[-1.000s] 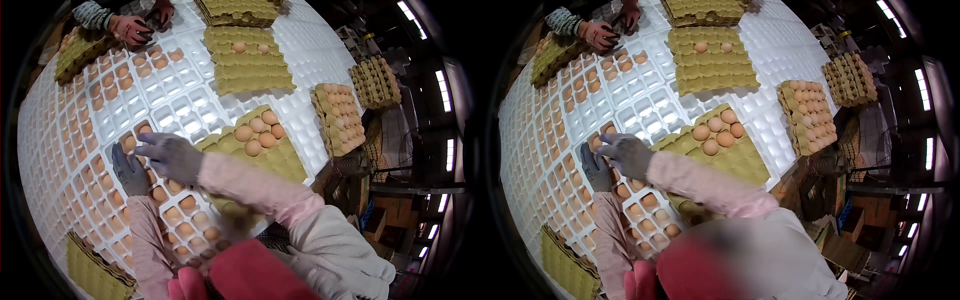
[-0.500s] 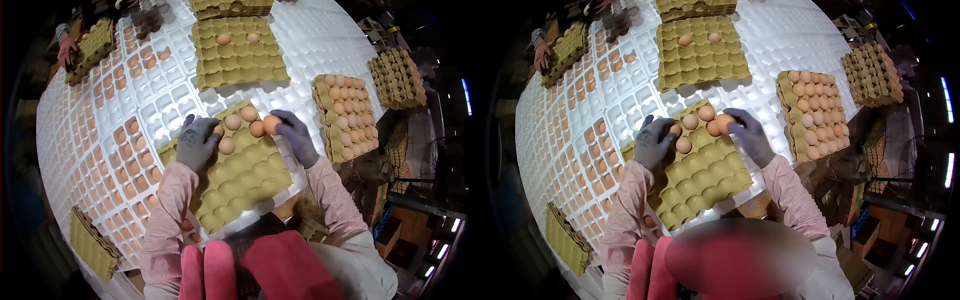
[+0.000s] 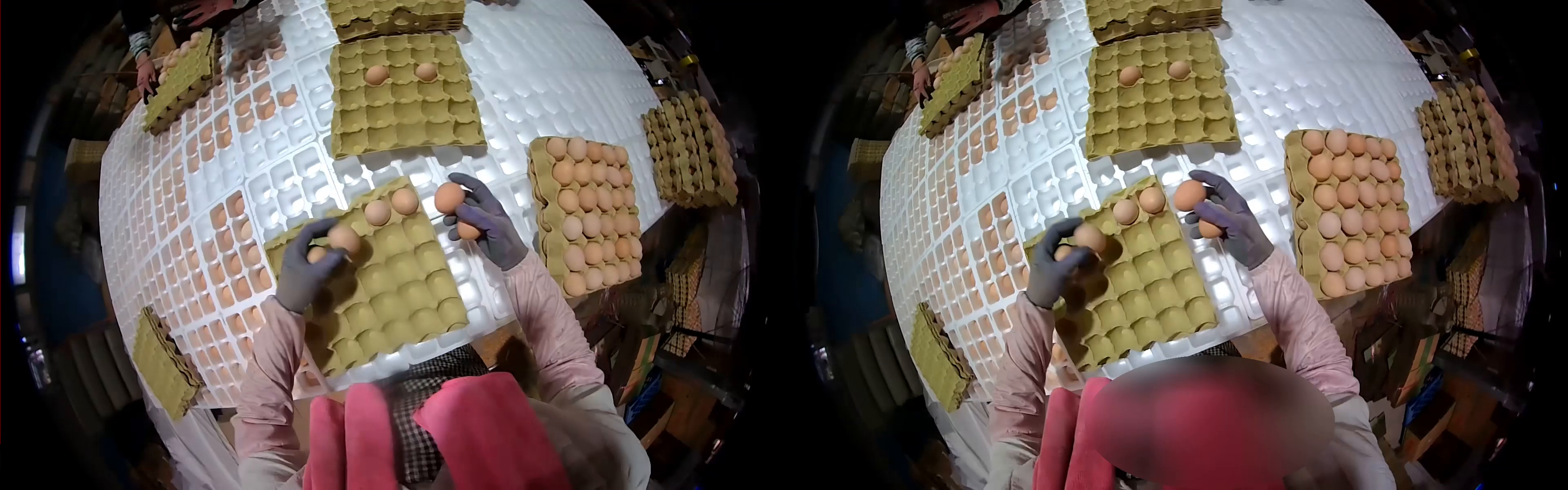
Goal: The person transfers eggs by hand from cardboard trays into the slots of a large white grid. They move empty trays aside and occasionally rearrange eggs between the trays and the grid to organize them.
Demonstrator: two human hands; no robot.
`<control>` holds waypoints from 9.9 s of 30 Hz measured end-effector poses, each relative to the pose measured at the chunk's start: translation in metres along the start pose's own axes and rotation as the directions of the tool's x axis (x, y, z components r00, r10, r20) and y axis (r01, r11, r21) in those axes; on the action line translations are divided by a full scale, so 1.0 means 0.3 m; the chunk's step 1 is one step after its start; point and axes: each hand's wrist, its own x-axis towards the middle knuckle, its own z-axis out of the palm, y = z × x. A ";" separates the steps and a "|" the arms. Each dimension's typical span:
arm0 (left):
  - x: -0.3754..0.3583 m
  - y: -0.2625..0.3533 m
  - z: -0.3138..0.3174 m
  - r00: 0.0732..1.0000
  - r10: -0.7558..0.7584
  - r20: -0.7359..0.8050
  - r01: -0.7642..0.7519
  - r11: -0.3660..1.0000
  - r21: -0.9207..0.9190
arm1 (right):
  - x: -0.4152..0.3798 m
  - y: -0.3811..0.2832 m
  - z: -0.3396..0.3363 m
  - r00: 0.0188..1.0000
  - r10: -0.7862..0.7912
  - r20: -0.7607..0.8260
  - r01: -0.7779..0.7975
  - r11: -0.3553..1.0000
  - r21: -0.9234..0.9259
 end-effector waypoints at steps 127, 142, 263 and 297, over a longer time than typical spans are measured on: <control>-1.291 -0.607 -1.230 0.482 -0.117 -0.868 0.339 0.939 0.062 | -0.133 0.800 1.622 0.812 0.209 0.545 0.338 0.593 -0.731; -0.491 0.087 -0.285 0.943 0.056 -0.329 -0.051 0.998 0.023 | -0.569 -0.440 -0.719 0.327 -0.773 -0.544 -0.151 0.526 -0.837; -0.670 -0.382 0.141 0.851 0.411 -0.328 -0.105 0.744 0.660 | -0.363 0.659 0.606 0.861 -0.242 0.447 0.421 -0.154 -0.894; -0.359 0.141 0.590 0.985 0.005 -0.171 -0.068 0.928 -0.366 | -0.532 -0.118 -0.244 0.896 -0.232 0.378 0.366 -0.093 -0.926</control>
